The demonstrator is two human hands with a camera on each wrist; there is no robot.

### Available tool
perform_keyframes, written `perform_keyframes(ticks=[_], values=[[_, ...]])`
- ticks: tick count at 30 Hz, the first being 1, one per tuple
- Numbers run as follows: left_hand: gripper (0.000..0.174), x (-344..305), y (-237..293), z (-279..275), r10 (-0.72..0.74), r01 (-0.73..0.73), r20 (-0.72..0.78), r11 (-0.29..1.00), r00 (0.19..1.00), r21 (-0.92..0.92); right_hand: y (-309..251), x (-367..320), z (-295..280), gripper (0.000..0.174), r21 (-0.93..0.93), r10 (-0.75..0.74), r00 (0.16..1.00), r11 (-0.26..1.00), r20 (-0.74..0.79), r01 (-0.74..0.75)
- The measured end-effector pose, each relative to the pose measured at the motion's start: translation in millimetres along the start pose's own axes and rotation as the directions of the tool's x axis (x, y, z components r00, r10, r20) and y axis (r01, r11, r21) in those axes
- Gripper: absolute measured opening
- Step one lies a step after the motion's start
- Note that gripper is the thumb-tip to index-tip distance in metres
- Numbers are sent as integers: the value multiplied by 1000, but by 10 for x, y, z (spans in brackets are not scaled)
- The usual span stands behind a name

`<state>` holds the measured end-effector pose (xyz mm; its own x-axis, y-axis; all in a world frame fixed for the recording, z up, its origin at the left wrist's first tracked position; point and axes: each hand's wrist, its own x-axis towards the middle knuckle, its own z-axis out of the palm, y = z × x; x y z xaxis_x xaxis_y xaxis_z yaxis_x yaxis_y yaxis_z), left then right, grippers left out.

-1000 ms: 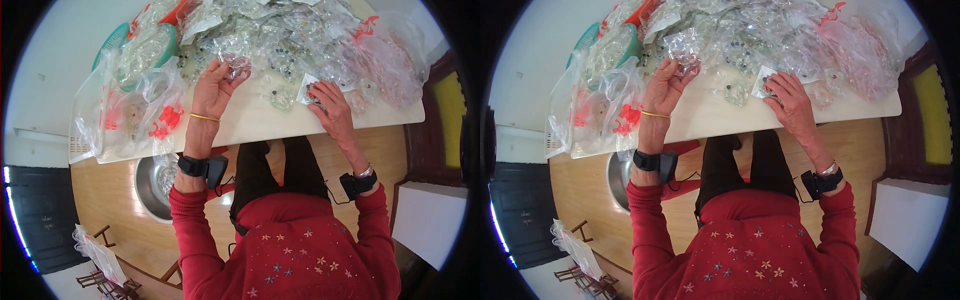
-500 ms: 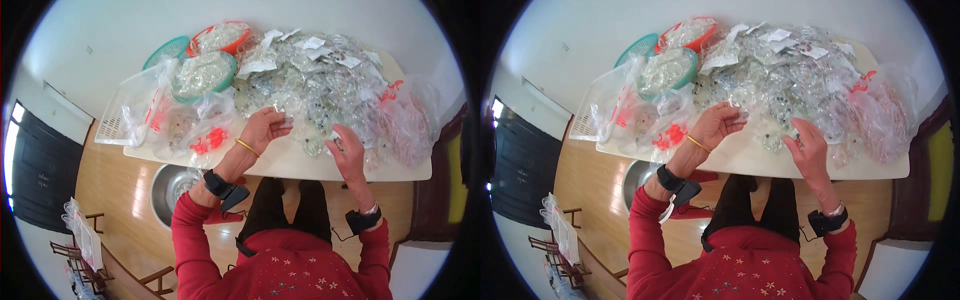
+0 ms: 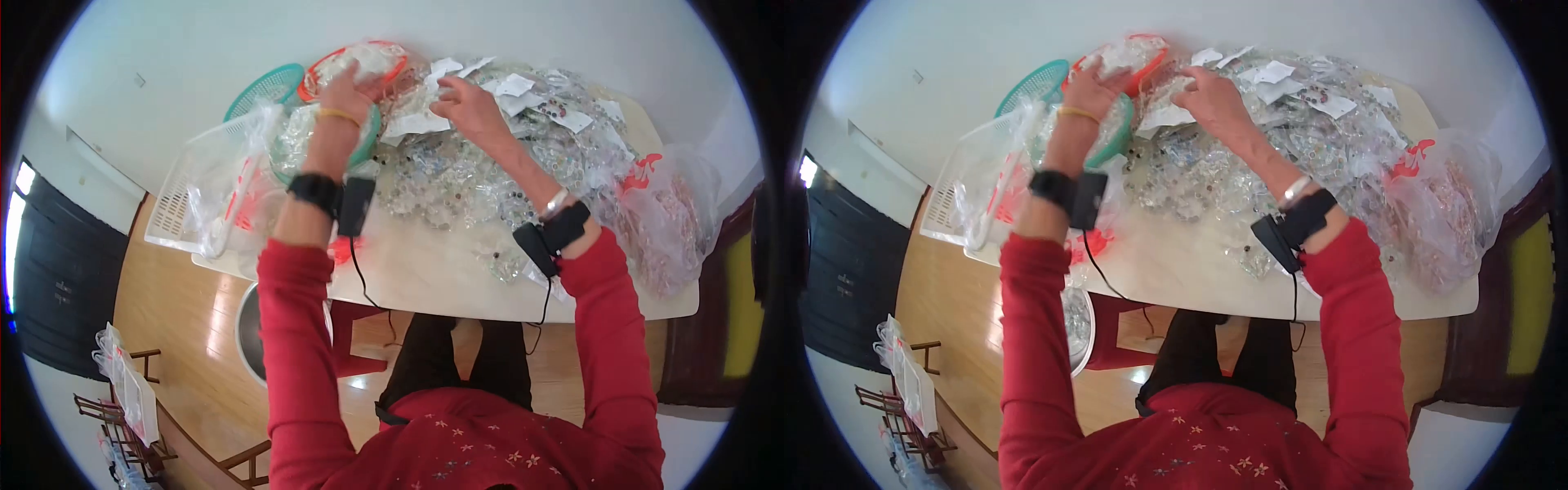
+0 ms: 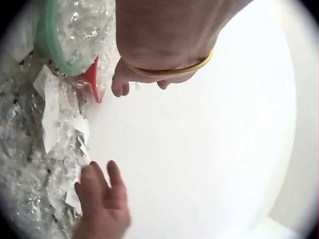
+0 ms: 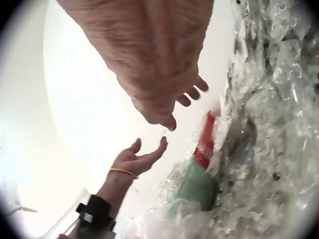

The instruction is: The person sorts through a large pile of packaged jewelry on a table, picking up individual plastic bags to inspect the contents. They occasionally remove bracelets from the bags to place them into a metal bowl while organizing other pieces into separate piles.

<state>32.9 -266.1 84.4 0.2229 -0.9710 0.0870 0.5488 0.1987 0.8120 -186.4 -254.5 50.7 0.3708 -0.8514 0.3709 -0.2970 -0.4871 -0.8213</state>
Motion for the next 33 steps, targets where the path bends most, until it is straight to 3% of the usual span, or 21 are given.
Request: perform_keyframes(ticks=[1, 2, 3, 4, 5, 6, 7, 10, 12, 13, 15, 16, 19, 22, 23, 24, 27, 28, 30, 32, 33], values=[[26, 173, 109, 111, -87, 71, -273, 995, 958, -70, 121, 100, 2, 51, -315, -205, 979, 930, -15, 190], [26, 202, 42, 137, -97, 80, -270, 994, 958, -73, 261, 152, 0, 53, -595, -395, 918, 730, 34, 336], [30, 215, -39, 136, 76, -54, -10, 792, 997, 608, 378, 92, 5, 53, -595, -384, 923, 735, 31, 325], [35, 210, -123, 113, 29, -305, 305, 196, 952, 932, 511, -47, 22, 53, -691, -332, 940, 661, 81, 293], [40, 193, -212, 77, -217, -537, 496, -452, 841, 713, 638, -199, 45, 54, -774, -273, 954, 574, 127, 267], [44, 164, -508, -13, -51, -452, 456, -272, 889, 850, 713, -294, 62, 54, -845, -207, 964, 474, 168, 249], [49, 112, -884, -111, 103, -363, 367, -57, 924, 930, 761, -330, 67, 54, -844, -195, 966, 477, 170, 244], [58, -259, -1413, -114, -76, -252, 242, -152, 967, 956, 878, -473, 14, 47, -806, -194, 951, 505, 242, 308], [56, -710, -1479, 37, 38, -452, 484, -297, 874, 841, 799, -594, -70, 43, -784, -121, 949, 538, 292, 310], [56, -861, -1495, 62, 18, -459, 483, -281, 875, 843, 721, -646, -129, 39, -757, -75, 936, 568, 344, 323], [47, -1108, -1459, 52, 121, -597, 646, -286, 754, 750, 689, -779, -244, 35, -732, -13, 917, 598, 398, 326], [47, -1249, -1438, 25, 112, -600, 643, -270, 758, 753, 705, -865, -308, 32, -705, -22, 911, 626, 411, 333], [38, -1664, -1350, -85, 92, -614, 608, 63, 788, 786, 709, -1105, -460, 25, -652, -28, 904, 683, 428, 330], [37, -2038, -1338, -120, 92, -559, 551, 142, 829, 817, 650, -1275, -554, 21, -711, -219, 895, 548, 388, 442], [36, -2152, -1334, -135, 96, -531, 523, 173, 847, 829, 657, -1307, -583, 21, -712, -212, 895, 547, 392, 441], [36, -2266, -1347, -136, 95, -530, 522, 180, 848, 828, 679, -1310, -632, 21, -733, -226, 908, 537, 352, 418], [35, -2559, -1476, -51, 173, -694, 673, 178, 720, 697, 684, -1284, -760, 20, -781, -254, 929, 507, 269, 364], [35, -2617, -1517, -14, 177, -696, 673, 181, 718, 695, 636, -1257, -780, 21, -766, -157, 966, 589, 204, 258], [35, -2713, -1600, 59, 40, -755, 759, 146, 650, 639, 557, -1182, -778, 23, -702, 52, 995, 712, 88, 25], [35, -2736, -1656, 50, -33, -782, 791, 134, 611, 609, 517, -1046, -651, 23, -747, 81, 995, 665, 61, -8], [34, -2684, -1710, 35, -7, -777, 779, 47, 628, 627, 495, -957, -569, 23, -787, 106, 994, 615, 30, -42]])
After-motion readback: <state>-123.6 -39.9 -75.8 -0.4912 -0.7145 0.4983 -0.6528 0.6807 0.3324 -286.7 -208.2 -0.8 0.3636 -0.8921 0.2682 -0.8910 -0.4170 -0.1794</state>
